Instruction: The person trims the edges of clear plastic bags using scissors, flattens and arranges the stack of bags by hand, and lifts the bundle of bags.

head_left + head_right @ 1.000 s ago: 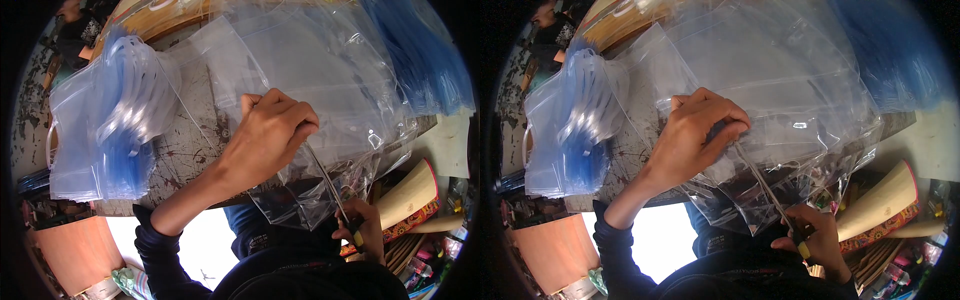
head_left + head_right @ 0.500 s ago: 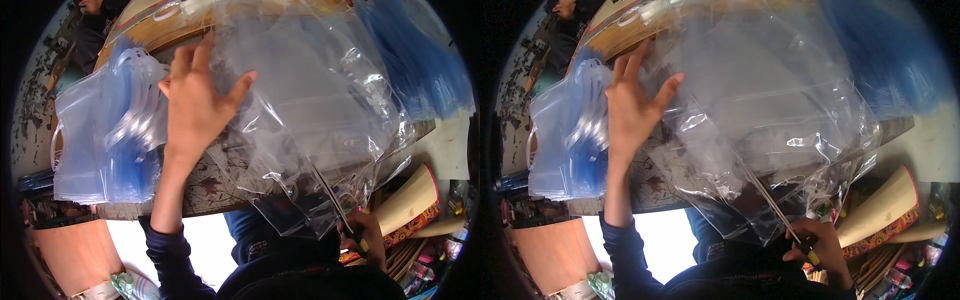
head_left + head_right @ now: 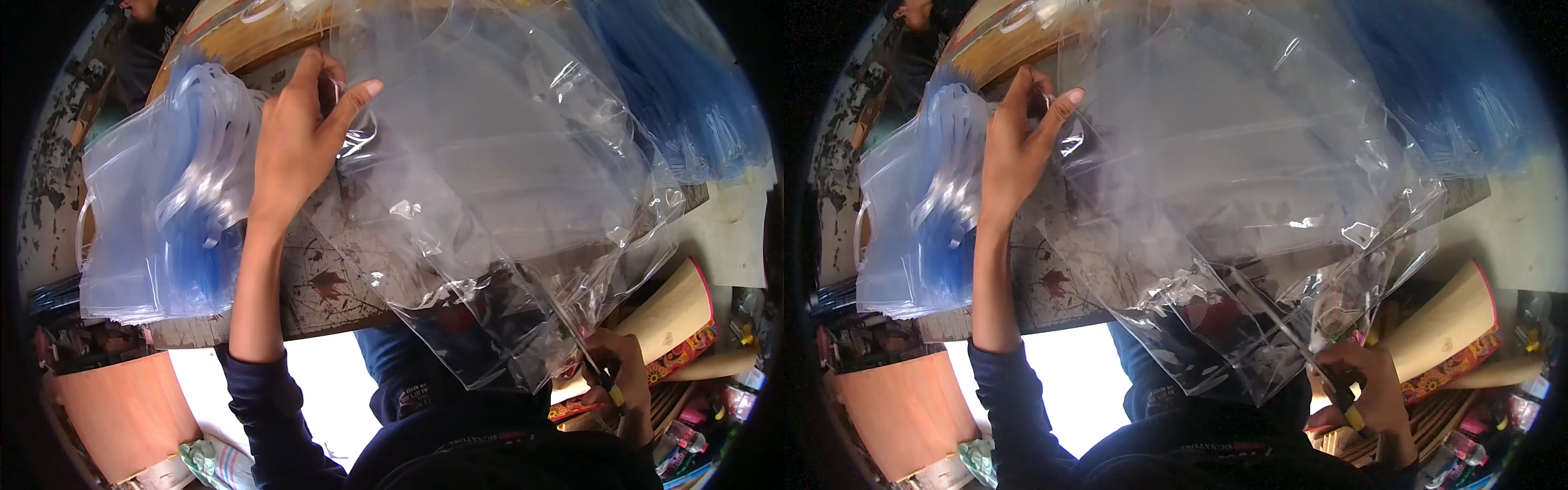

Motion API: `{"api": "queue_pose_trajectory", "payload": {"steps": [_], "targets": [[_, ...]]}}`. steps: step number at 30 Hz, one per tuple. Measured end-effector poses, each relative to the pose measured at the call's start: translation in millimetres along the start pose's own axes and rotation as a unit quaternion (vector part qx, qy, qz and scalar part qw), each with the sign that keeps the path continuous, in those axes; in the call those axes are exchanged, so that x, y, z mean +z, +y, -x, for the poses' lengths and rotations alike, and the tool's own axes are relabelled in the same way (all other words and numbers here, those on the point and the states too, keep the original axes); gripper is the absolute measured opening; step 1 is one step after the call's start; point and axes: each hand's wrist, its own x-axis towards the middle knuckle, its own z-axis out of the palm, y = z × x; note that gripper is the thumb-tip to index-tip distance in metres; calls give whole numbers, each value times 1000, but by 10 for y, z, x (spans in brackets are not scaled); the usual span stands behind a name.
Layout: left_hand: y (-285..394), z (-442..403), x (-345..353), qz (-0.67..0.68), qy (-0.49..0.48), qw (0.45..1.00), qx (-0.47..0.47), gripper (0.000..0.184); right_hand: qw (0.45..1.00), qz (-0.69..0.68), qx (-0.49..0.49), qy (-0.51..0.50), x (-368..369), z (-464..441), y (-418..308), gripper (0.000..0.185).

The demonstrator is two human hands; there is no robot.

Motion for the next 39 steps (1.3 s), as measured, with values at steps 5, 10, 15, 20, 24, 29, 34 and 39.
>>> {"api": "queue_pose_trajectory", "payload": {"steps": [5, 10, 15, 20, 24, 29, 34, 39], "targets": [[-30, 6, 11, -11, -31, 999, 1, 31, 975, 217, -7, -40, -26, -9, -280, 60], [40, 21, -9, -49, -84, 995, -18, 28, 977, 201, -2, -68, -106, -41, -391, 61], [-7, 47, 53, -39, -80, 996, 24, 29, 995, 29, 68, -67, -154, -3, -487, 69], [2, 49, 64, -20, -80, 997, 11, 29, 973, 202, 10, -111, -169, -59, -441, 61], [34, 76, 65, -32, -103, 994, 0, 27, 964, 243, -84, -72, -9, -56, -523, 57], [15, 117, 95, -13, -113, 994, -3, 29, 976, 185, 31, -108, 15, -137, -581, 51], [44, 119, 78, -24, -127, 992, 4, 28, 978, 170, 19, -117, 67, -213, -573, 50], [16, 131, 100, -14, -121, 993, 4, 31, 979, 168, -8, -115, 87, -302, -561, 52]]}}
